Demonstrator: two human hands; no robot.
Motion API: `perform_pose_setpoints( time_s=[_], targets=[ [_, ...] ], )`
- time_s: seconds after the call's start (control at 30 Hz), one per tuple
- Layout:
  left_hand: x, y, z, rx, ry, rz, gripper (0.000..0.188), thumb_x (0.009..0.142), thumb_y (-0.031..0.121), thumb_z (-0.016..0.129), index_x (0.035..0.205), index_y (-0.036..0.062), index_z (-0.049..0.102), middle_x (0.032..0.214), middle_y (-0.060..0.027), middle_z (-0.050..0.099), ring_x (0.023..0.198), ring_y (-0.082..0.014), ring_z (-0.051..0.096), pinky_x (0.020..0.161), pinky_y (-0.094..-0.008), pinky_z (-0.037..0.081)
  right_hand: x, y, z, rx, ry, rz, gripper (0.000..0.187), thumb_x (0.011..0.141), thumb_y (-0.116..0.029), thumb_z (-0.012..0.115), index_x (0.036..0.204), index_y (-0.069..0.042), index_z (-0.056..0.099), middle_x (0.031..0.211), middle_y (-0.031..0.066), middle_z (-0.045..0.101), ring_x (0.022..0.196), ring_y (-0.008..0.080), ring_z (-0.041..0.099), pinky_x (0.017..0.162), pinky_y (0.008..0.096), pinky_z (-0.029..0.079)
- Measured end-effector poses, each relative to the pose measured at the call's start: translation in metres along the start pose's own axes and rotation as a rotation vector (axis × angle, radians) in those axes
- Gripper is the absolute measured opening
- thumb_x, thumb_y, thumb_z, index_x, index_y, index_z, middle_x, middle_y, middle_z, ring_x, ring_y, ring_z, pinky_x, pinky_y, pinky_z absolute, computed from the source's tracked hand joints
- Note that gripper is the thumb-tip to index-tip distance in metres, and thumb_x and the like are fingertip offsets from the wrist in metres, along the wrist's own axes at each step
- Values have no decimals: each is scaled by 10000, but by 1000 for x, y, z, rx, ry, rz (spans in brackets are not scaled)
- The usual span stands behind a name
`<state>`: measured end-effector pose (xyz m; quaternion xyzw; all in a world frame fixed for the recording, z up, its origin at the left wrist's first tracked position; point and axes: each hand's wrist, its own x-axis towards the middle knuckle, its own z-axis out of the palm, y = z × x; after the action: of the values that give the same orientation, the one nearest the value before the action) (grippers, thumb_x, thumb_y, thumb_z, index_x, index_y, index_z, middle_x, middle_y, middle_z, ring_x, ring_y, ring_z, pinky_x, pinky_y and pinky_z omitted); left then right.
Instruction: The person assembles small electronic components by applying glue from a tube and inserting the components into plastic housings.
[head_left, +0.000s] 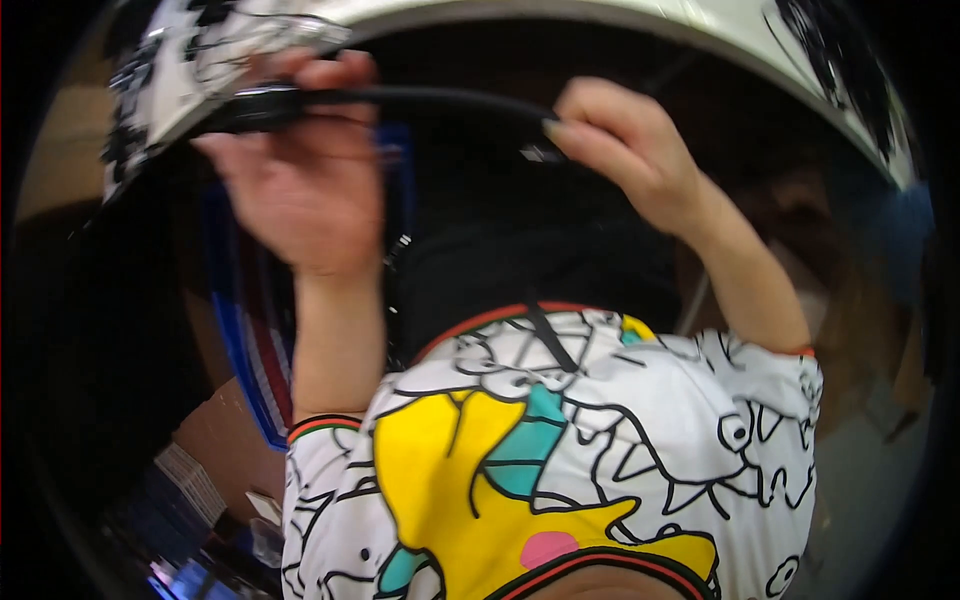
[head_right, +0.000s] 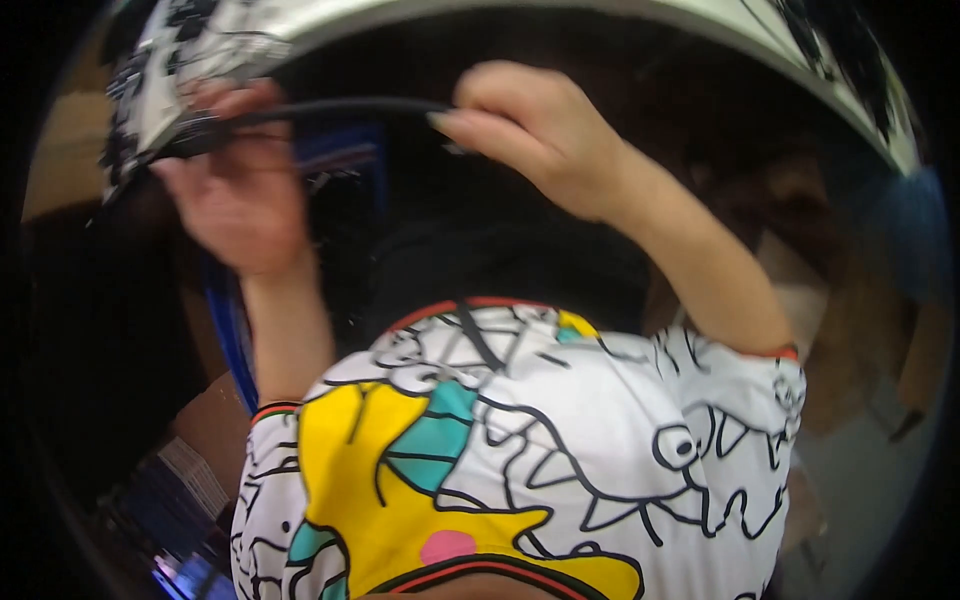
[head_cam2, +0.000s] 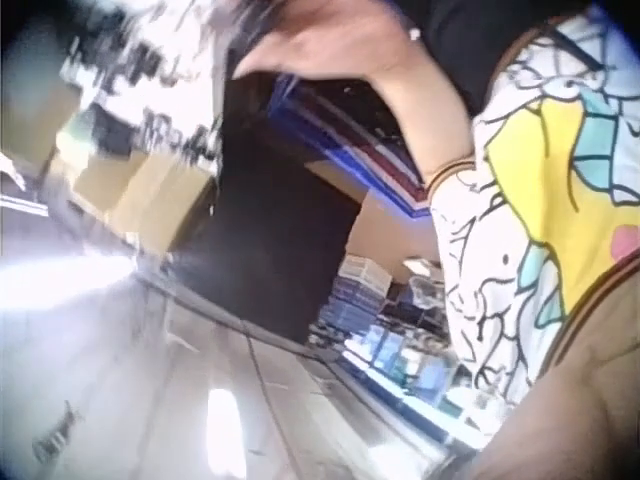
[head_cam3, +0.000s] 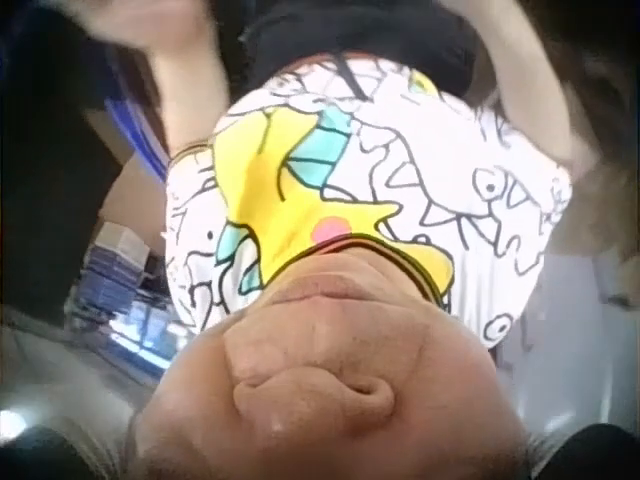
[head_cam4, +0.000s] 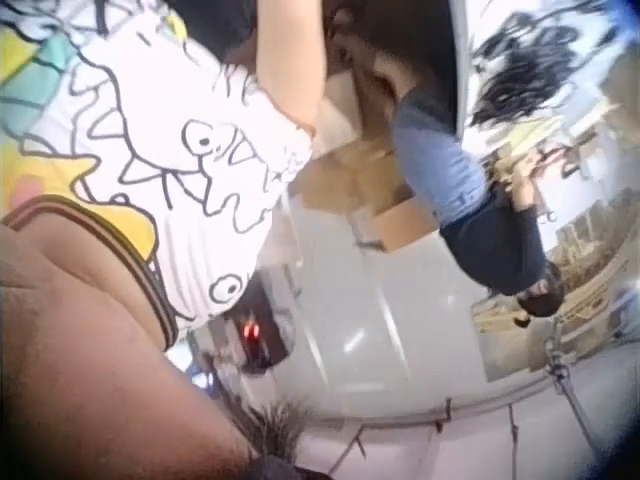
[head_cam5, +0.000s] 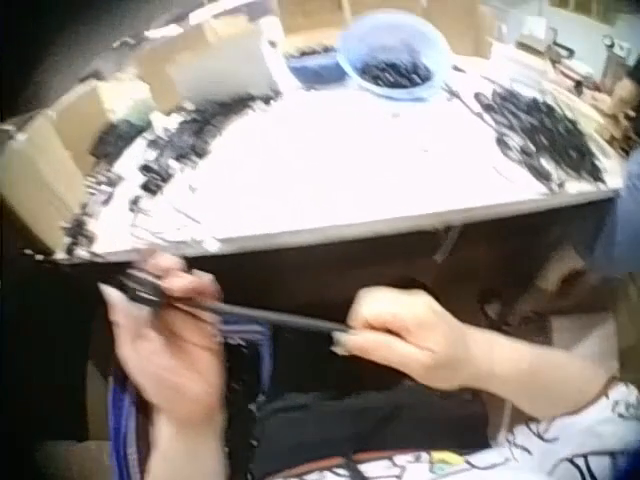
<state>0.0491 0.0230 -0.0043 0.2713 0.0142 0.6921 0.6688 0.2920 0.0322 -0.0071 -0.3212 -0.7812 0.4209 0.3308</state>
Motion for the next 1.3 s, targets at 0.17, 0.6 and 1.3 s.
perform_pose_setpoints(
  time_s=[0.17, 0.6, 1.3],
  targets=[
    [-6, -15, 7, -90, 202, 105, 531, 905, 432, 363, 1239, 21, 380, 1210, -143, 472, 1109, -258, 469, 1003, -425, 311, -9, 13, 27, 171, 46, 131, 241, 851, -185, 515, 687, -8, 502, 632, 50, 434, 583, 133, 416, 538, 254, 345],
    [14, -23, 19, 186, 233, 131, 504, 871, 492, 388, 1173, 90, 372, 833, -49, 497, 645, -137, 456, 629, -281, 393, -4, 24, 31, 17, 71, 17, 70, 788, -46, 535, 736, -1, 521, 676, 74, 462, 597, 174, 451, 551, 268, 365],
    [19, 50, 20, 508, 73, 301, 471, 853, 417, 506, 1184, 101, 394, 838, -59, 493, 588, -103, 395, 556, -222, 346, -24, 161, 84, -686, -489, 358, 315, 817, -252, 539, 1081, -82, 572, 1037, 153, 589, 980, 320, 537, 843, 398, 434]
  ],
)
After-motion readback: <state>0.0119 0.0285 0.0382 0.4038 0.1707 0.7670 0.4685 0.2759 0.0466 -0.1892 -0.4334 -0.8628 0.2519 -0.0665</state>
